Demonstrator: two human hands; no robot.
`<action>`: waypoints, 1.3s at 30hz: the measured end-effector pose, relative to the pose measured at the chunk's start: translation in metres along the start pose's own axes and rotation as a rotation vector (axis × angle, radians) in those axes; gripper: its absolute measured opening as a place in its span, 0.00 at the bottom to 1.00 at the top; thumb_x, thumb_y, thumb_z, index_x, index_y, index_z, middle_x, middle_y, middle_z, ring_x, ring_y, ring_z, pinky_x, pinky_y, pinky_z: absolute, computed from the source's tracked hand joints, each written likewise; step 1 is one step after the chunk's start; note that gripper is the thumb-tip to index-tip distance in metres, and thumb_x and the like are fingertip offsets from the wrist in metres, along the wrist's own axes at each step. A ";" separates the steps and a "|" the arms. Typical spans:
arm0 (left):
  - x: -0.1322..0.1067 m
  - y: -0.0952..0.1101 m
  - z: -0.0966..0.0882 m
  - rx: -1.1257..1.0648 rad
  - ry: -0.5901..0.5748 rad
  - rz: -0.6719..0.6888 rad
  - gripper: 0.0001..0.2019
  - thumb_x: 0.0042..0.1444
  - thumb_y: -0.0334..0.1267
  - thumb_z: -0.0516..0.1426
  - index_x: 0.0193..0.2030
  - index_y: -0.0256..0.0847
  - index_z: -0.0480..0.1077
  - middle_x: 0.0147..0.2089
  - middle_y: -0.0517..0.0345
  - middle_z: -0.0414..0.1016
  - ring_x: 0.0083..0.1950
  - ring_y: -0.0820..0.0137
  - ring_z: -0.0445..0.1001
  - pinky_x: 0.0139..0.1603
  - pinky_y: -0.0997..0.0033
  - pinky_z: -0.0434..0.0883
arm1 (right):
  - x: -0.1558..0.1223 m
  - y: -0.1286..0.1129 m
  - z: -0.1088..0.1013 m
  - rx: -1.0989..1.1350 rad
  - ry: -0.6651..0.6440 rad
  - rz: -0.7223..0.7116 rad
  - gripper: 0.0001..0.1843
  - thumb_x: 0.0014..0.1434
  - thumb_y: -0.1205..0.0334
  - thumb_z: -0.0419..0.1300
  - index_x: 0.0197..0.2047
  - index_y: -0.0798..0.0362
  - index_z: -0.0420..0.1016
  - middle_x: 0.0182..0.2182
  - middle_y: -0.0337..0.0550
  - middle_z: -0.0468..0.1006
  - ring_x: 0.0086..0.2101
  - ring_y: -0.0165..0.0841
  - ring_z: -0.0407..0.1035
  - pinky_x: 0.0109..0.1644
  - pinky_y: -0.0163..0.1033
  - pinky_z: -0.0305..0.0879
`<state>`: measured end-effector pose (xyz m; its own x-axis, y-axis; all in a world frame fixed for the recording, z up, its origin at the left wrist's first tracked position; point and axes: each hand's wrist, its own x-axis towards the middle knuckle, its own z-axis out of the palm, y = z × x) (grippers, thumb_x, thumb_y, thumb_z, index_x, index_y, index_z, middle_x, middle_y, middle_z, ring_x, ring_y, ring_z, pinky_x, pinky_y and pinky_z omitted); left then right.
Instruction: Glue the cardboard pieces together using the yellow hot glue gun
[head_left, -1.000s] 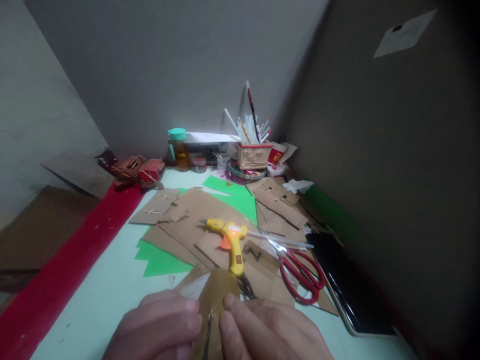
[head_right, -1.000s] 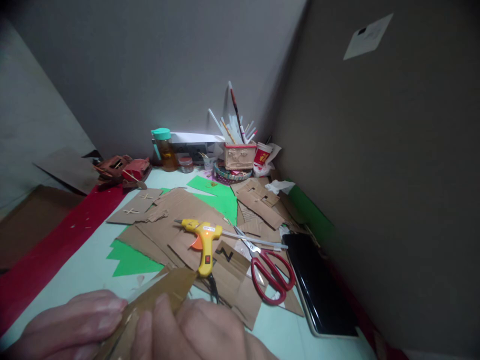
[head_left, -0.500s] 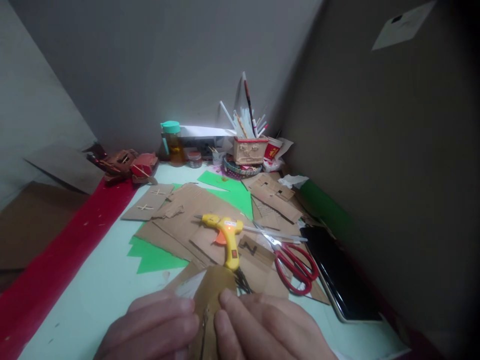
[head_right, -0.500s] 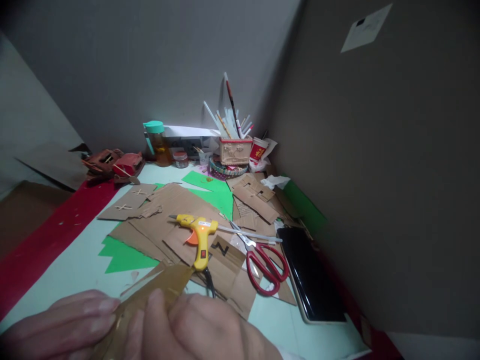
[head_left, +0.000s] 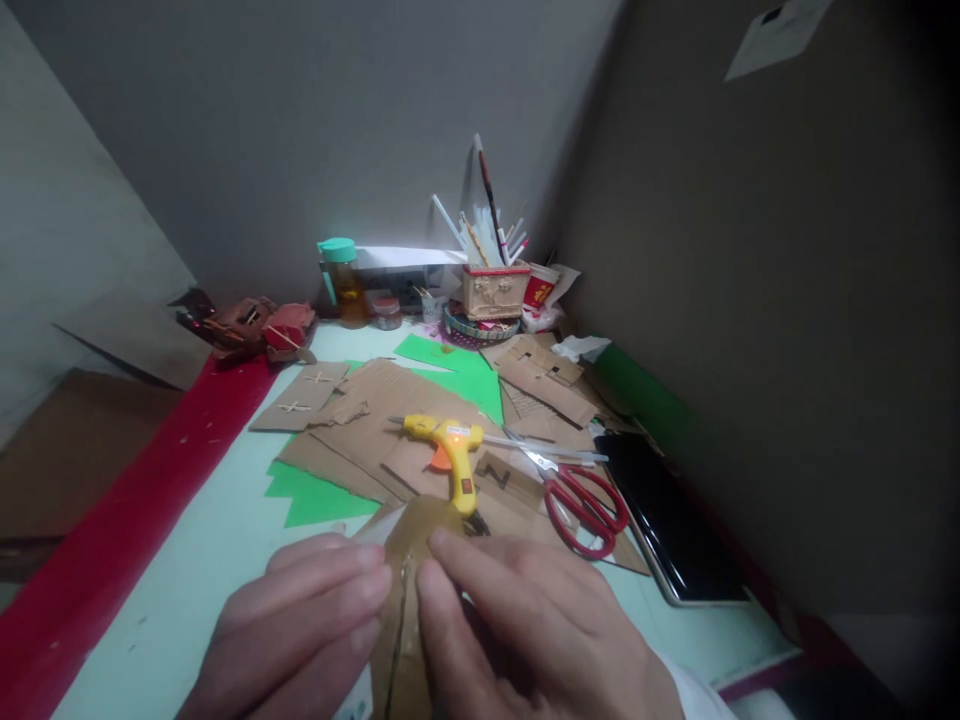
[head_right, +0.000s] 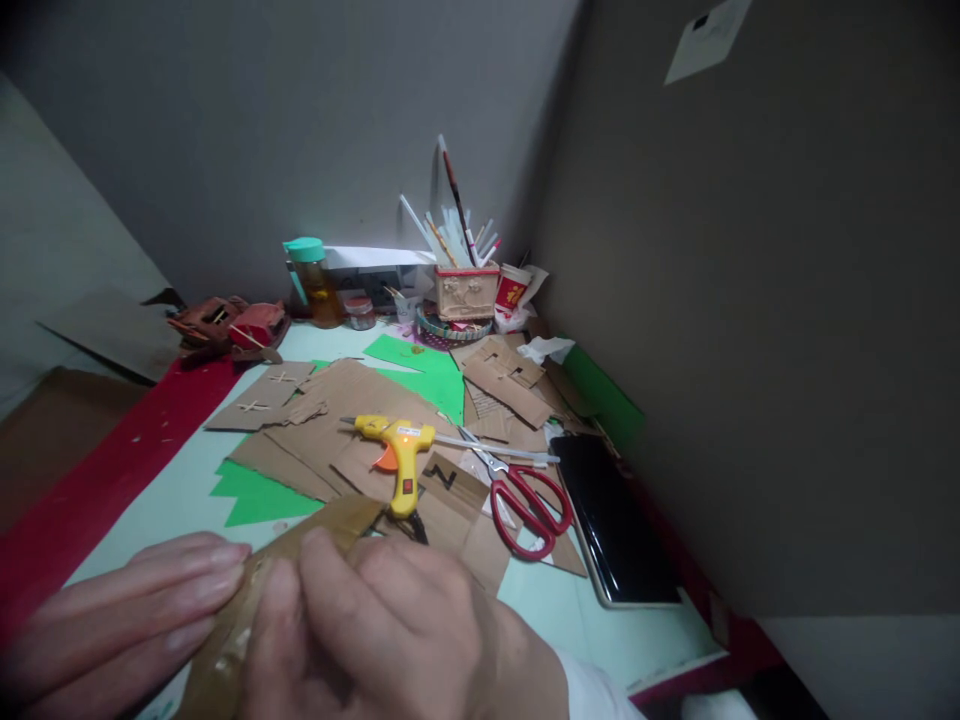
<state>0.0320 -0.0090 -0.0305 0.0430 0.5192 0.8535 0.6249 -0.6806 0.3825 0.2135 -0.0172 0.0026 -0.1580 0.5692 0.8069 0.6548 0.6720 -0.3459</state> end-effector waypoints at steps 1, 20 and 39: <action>-0.001 0.001 0.003 -0.023 0.035 0.012 0.11 0.58 0.47 0.60 0.47 0.56 0.79 0.41 0.62 0.84 0.43 0.60 0.81 0.49 0.57 0.81 | 0.001 0.001 -0.001 0.024 0.008 -0.020 0.09 0.64 0.69 0.63 0.48 0.62 0.78 0.29 0.44 0.85 0.24 0.31 0.79 0.30 0.32 0.79; 0.018 0.008 0.012 -0.060 -0.049 0.003 0.08 0.59 0.49 0.62 0.40 0.52 0.78 0.42 0.58 0.84 0.45 0.57 0.82 0.43 0.53 0.83 | 0.007 -0.012 0.019 0.014 0.263 0.035 0.04 0.63 0.71 0.61 0.38 0.61 0.79 0.21 0.40 0.80 0.18 0.27 0.69 0.21 0.33 0.68; 0.018 0.002 0.022 -0.273 0.226 0.033 0.11 0.61 0.49 0.61 0.35 0.47 0.80 0.40 0.66 0.86 0.39 0.72 0.82 0.49 0.72 0.78 | 0.003 -0.006 0.024 0.036 0.264 -0.016 0.06 0.62 0.73 0.61 0.33 0.57 0.76 0.22 0.42 0.81 0.18 0.27 0.68 0.21 0.36 0.66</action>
<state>0.0513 0.0108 -0.0227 -0.1327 0.3879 0.9121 0.3930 -0.8242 0.4077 0.1914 -0.0083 -0.0038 0.0335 0.4181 0.9078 0.6265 0.6989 -0.3450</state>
